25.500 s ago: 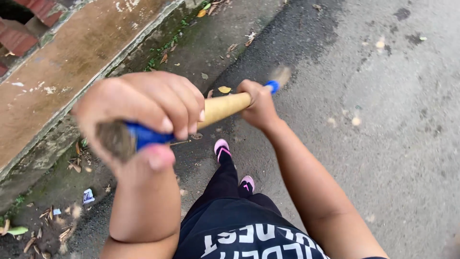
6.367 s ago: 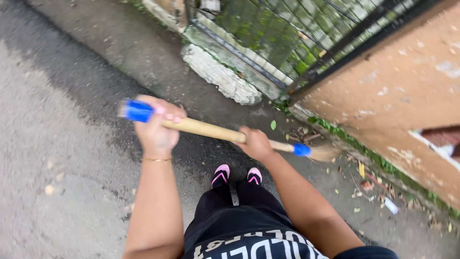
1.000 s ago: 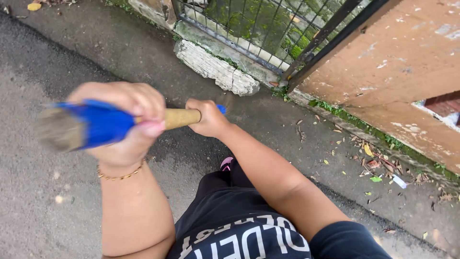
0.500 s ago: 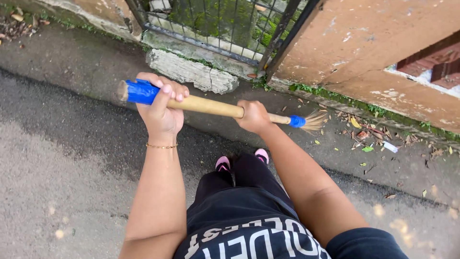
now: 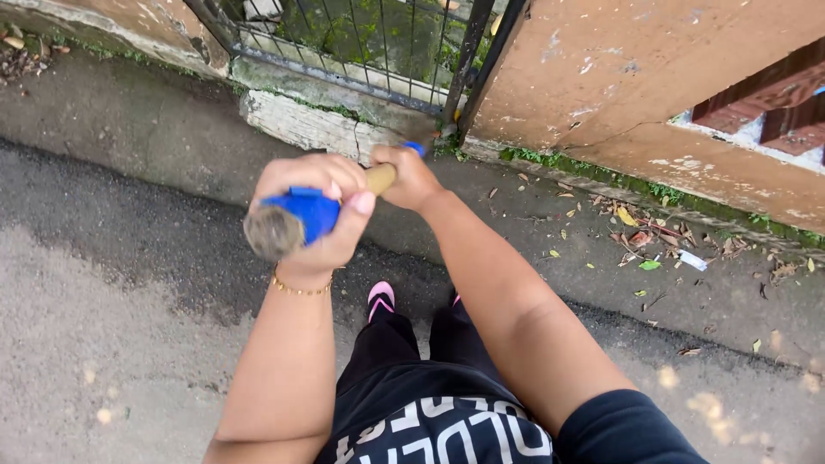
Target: Sweeping leaves and debris from the edge of a paved path next to a wall using a broom
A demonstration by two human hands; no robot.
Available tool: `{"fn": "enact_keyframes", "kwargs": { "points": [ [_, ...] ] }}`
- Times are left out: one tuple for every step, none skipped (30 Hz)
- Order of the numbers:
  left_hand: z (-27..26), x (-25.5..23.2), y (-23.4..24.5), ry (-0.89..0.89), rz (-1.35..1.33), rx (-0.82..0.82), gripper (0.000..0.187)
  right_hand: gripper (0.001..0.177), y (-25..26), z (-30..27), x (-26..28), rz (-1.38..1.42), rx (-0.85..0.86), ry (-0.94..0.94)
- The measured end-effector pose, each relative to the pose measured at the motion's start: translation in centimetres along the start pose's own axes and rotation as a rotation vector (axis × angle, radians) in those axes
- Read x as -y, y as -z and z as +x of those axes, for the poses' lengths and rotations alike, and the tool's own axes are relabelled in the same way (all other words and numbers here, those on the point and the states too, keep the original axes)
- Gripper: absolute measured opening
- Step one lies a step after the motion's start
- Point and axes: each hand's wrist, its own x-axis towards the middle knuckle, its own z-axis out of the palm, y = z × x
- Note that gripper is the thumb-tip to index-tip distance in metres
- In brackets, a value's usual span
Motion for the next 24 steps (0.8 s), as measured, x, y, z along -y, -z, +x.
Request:
{"fn": "enact_keyframes", "kwargs": {
  "points": [
    [-0.1,0.9,-0.5,0.004,0.004,-0.007,0.023,0.027,0.7,-1.6,-0.6,0.004,0.008,-0.001],
    [-0.1,1.8,-1.1,0.018,-0.068,-0.045,0.023,0.023,1.4,-3.3,-1.2,-0.078,-0.045,-0.082],
    [0.0,2.7,-1.6,0.028,-0.145,-0.080,0.025,0.020,2.3,-4.8,-1.8,-0.164,-0.101,-0.161],
    [0.6,3.2,-2.0,0.027,-0.144,-0.083,0.025,0.020,3.0,-6.0,-2.2,-0.165,-0.099,-0.161],
    [1.2,3.7,-2.4,0.006,-0.199,-0.104,0.025,0.014,3.5,-7.3,-2.5,-0.224,-0.119,-0.209],
    [1.7,4.1,-2.8,-0.015,-0.253,-0.125,0.027,0.010,4.1,-8.7,-2.9,-0.284,-0.140,-0.256],
    [1.6,4.5,-2.9,-0.010,-0.252,-0.128,0.027,0.010,4.8,-9.9,-2.8,-0.282,-0.137,-0.261],
    [1.6,4.9,-3.1,0.094,-0.361,-0.256,0.024,0.014,5.7,-11.2,-2.7,-0.363,-0.112,-0.293],
    [1.9,5.6,-3.3,0.191,-0.473,-0.379,0.023,0.024,6.8,-12.0,-2.8,-0.452,-0.094,-0.320],
    [1.6,5.5,-3.1,0.189,-0.477,-0.376,0.023,0.024,7.3,-12.6,-2.0,-0.456,-0.098,-0.319],
    [1.3,5.6,-3.0,0.164,-0.475,-0.374,0.021,0.027,7.8,-13.1,-1.3,-0.505,-0.095,-0.310],
    [1.0,5.7,-2.9,0.140,-0.473,-0.372,0.020,0.030,8.4,-13.7,-0.5,-0.554,-0.091,-0.300],
    [1.9,4.3,-3.3,0.148,-0.475,-0.373,0.020,0.030,8.9,-13.3,0.7,-0.553,-0.090,-0.309],
    [2.7,3.0,-3.7,0.106,-0.487,-0.186,0.015,0.033,9.4,-12.9,2.0,-0.500,-0.078,-0.279],
    [3.5,1.5,-4.0,0.053,-0.495,-0.004,0.021,0.037,9.9,-12.5,3.3,-0.447,-0.064,-0.246],
    [4.0,-0.4,-4.5,0.058,-0.497,-0.006,0.021,0.037,10.4,-11.9,5.3,-0.446,-0.062,-0.251],
    [5.0,-2.0,-5.0,0.004,-0.384,0.221,0.023,0.038,11.3,-10.8,7.1,-0.289,0.045,-0.103],
    [6.1,-3.6,-5.5,-0.050,-0.266,0.447,0.027,0.041,12.2,-9.6,8.9,-0.132,0.152,0.046],
    [6.8,-4.1,-6.3,-0.049,-0.265,0.452,0.027,0.041,12.3,-9.0,8.7,-0.130,0.148,0.046],
    [7.5,-4.6,-7.0,-0.086,-0.237,0.578,0.024,0.037,12.4,-8.4,8.4,-0.066,0.195,0.084],
    [7.8,-5.3,-7.7,-0.108,-0.210,0.700,0.028,0.034,12.1,-8.3,8.3,0.006,0.246,0.113],
    [6.8,-4.3,-8.6,-0.096,-0.212,0.702,0.028,0.034,11.5,-8.9,6.9,0.017,0.244,0.106],
    [6.1,-3.1,-9.6,-0.064,-0.250,0.612,0.023,0.022,11.1,-9.2,5.3,0.025,0.190,0.110],
    [5.3,-1.9,-10.5,-0.031,-0.286,0.522,0.020,0.014,10.7,-9.5,3.7,0.032,0.135,0.114]
  ]
}}
